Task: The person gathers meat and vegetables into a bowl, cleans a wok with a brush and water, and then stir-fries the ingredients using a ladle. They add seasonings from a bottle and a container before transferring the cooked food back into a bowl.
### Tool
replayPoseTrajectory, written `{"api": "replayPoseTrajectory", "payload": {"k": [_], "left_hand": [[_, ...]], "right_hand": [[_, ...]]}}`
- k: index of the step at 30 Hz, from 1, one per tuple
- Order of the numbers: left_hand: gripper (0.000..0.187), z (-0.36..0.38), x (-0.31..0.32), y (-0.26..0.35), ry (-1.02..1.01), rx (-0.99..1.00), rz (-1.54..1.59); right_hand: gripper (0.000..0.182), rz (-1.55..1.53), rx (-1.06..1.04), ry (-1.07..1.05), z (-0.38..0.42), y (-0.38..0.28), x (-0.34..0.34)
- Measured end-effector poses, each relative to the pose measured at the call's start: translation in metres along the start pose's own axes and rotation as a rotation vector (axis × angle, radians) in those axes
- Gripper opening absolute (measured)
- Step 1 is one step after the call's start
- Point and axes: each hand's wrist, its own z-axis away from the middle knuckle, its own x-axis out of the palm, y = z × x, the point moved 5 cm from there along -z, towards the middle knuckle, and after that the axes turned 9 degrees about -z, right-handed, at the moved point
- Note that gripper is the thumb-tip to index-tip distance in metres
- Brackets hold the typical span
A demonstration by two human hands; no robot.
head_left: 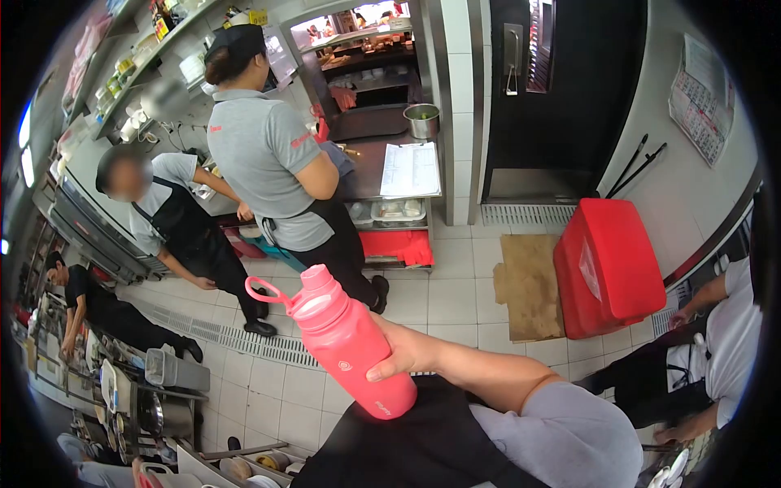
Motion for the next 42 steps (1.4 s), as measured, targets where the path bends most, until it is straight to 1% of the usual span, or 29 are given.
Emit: {"api": "replayPoseTrajectory", "payload": {"k": [2, 5, 8, 11, 19, 22, 27, 29, 31, 33, 37, 42], "left_hand": [[0.038, 0.007, 0.0, 0.004, 0.032, -0.024, 0.049], [0.038, 0.014, 0.001, 0.012, 0.083, -0.055, 0.127], [0.037, 0.019, -0.007, 0.021, 0.139, -0.079, 0.205], [0.037, 0.025, -0.023, 0.037, 0.191, -0.097, 0.277], [0.036, 0.035, -0.079, 0.094, 0.321, -0.126, 0.472], [0.035, 0.042, -0.1, 0.109, 0.356, -0.147, 0.539], [0.035, 0.067, -0.091, 0.12, 0.378, -0.228, 0.709], [0.035, 0.072, -0.09, 0.126, 0.398, -0.249, 0.791], [0.032, 0.052, -0.117, 0.136, 0.427, -0.096, 1.086], [0.039, 0.09, -0.188, 0.204, 0.437, 0.138, 1.215], [0.041, 0.115, -0.23, 0.229, 0.417, 0.229, 1.324], [0.045, 0.158, -0.254, 0.218, 0.352, 0.363, 1.456]], "right_hand": [[0.105, 0.003, -0.014, -0.001, 0.001, -0.004, -0.001], [0.106, -0.001, 0.02, -0.017, 0.001, -0.01, -0.001], [0.106, 0.051, 0.023, -0.037, -0.001, -0.007, -0.003], [0.107, 0.106, 0.028, -0.059, -0.003, -0.007, -0.003], [0.106, -0.04, 0.061, -0.109, -0.011, 0.0, 0.007], [0.107, -0.061, 0.087, -0.161, -0.019, 0.019, 0.008], [0.109, -0.074, 0.154, -0.238, -0.029, 0.031, 0.024], [0.111, -0.022, 0.173, -0.252, -0.034, 0.031, 0.031], [0.112, -0.02, 0.185, -0.267, -0.041, 0.035, 0.038], [0.112, -0.006, 0.187, -0.282, -0.052, 0.04, 0.047], [0.111, 0.047, 0.229, -0.335, -0.076, 0.06, 0.069], [0.115, 0.107, 0.211, -0.391, -0.107, 0.08, 0.1]]}}
